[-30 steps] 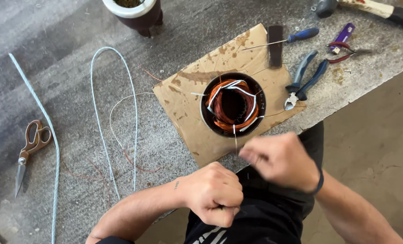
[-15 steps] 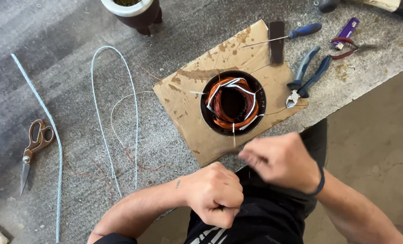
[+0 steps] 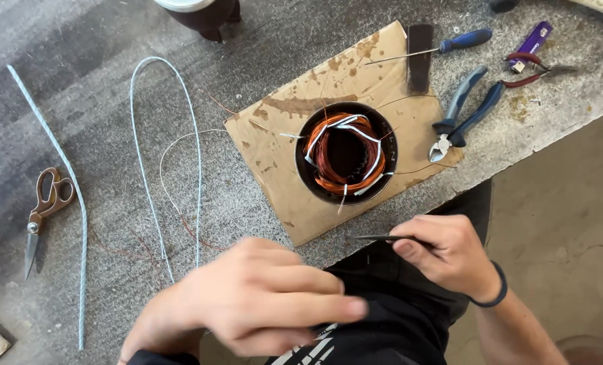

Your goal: Lacing and securing copper windings on a motor stator using twine and a hook tool

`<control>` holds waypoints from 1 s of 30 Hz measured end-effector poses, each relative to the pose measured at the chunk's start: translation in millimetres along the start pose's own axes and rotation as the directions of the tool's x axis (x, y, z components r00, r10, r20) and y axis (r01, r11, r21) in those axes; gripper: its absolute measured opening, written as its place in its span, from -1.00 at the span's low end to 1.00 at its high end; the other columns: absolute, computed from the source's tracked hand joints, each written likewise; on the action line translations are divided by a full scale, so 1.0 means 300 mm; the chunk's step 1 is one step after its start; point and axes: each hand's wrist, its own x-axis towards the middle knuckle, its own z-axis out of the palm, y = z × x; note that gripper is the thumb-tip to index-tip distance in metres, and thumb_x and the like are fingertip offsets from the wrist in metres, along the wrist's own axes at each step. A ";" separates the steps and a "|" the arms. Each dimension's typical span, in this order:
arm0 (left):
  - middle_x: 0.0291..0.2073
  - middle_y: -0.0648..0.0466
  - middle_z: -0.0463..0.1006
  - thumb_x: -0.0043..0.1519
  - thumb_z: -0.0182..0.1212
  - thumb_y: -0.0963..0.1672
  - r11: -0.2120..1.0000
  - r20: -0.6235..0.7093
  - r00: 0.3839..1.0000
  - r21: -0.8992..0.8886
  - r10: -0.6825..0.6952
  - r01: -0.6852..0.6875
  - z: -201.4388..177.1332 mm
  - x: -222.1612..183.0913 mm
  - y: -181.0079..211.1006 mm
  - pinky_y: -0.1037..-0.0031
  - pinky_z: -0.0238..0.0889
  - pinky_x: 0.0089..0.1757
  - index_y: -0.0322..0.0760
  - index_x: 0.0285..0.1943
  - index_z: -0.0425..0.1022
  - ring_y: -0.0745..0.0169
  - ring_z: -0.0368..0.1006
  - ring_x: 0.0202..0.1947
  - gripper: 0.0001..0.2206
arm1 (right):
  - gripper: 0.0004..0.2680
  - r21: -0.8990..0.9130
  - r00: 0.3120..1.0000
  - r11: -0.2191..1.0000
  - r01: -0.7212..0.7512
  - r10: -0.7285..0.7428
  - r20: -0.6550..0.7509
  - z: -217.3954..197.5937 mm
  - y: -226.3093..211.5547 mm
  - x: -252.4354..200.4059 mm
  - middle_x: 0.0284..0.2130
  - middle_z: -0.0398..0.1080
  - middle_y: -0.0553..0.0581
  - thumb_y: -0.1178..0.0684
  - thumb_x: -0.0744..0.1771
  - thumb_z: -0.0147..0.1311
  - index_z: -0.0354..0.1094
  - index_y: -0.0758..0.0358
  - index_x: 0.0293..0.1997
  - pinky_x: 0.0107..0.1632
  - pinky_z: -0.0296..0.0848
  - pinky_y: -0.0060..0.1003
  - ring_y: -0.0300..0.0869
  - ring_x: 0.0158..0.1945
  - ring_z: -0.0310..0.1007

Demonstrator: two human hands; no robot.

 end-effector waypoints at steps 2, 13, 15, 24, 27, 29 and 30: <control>0.02 -0.01 0.63 0.57 -0.37 0.00 1.000 -0.211 0.978 0.025 0.009 -0.003 0.006 -0.068 -0.028 0.40 0.17 -0.40 -0.14 0.21 0.43 0.19 0.30 -0.51 -0.62 | -0.74 0.145 0.995 0.988 -0.060 0.070 -0.065 0.046 0.047 -0.041 -0.56 0.41 0.01 -0.11 0.38 -0.03 0.53 0.26 -0.22 -0.43 0.29 -0.41 -0.28 -0.57 0.32; 0.35 0.18 0.40 0.48 0.12 -0.20 0.696 0.027 0.985 0.705 0.170 -0.139 0.091 -0.002 -0.213 0.58 0.12 -0.41 0.02 0.32 0.50 0.45 0.15 -0.48 -0.72 | -0.80 0.507 0.924 0.862 -0.008 0.201 -0.326 0.230 0.114 -0.093 -0.28 0.35 0.05 -0.04 0.43 -0.06 0.37 0.29 -0.02 -0.13 0.29 -0.36 -0.26 -0.28 0.28; 0.18 0.21 0.57 0.46 0.19 -0.03 0.751 -0.047 0.963 0.636 0.267 -0.177 0.125 0.012 -0.224 0.57 0.13 -0.43 -0.08 0.10 0.59 0.41 0.16 -0.52 -0.83 | -0.85 0.516 0.902 0.857 0.008 0.217 -0.374 0.248 0.130 -0.099 -0.23 0.35 0.00 -0.03 0.42 -0.01 0.33 0.22 -0.06 -0.20 0.31 -0.43 -0.31 -0.30 0.27; -0.53 0.09 0.17 0.41 0.00 -0.14 0.941 -0.234 0.938 0.286 0.254 -0.183 0.249 0.018 -0.241 0.36 0.08 -0.46 -0.24 -0.40 0.23 0.09 0.13 -0.55 -0.74 | -0.83 -0.010 0.866 1.000 0.001 -0.006 -0.500 0.326 0.081 0.030 -0.39 0.45 0.04 -0.07 0.37 0.11 0.34 0.20 -0.14 -0.37 0.36 -0.35 -0.25 -0.45 0.40; -0.55 0.05 0.17 0.39 -0.02 -0.16 0.965 -0.277 0.932 0.187 0.232 -0.185 0.254 0.016 -0.236 0.30 0.06 -0.46 -0.26 -0.46 0.18 0.03 0.09 -0.58 -0.70 | -0.86 -0.050 0.842 0.998 0.028 -0.050 -0.537 0.349 0.081 0.050 -0.42 0.47 0.01 -0.04 0.36 0.16 0.36 0.16 -0.17 -0.43 0.33 -0.36 -0.29 -0.51 0.38; -0.55 0.05 0.14 0.39 -0.04 -0.16 0.971 -0.284 0.932 0.145 0.225 -0.191 0.269 0.009 -0.246 0.30 0.05 -0.46 -0.27 -0.45 0.18 0.03 0.07 -0.57 -0.71 | -0.87 -0.084 0.838 0.993 0.080 -0.113 -0.534 0.351 0.062 0.060 -0.44 0.46 0.00 -0.03 0.36 0.16 0.33 0.16 -0.18 -0.44 0.34 -0.34 -0.28 -0.52 0.39; -0.55 0.06 0.11 0.40 -0.05 -0.16 0.976 -0.292 0.932 0.103 0.216 -0.193 0.277 0.006 -0.250 0.29 0.04 -0.45 -0.28 -0.45 0.17 0.02 0.05 -0.57 -0.71 | -0.87 -0.115 0.832 0.984 0.133 -0.174 -0.527 0.350 0.052 0.064 -0.47 0.45 -0.01 -0.01 0.36 0.16 0.31 0.16 -0.19 -0.45 0.34 -0.31 -0.26 -0.53 0.40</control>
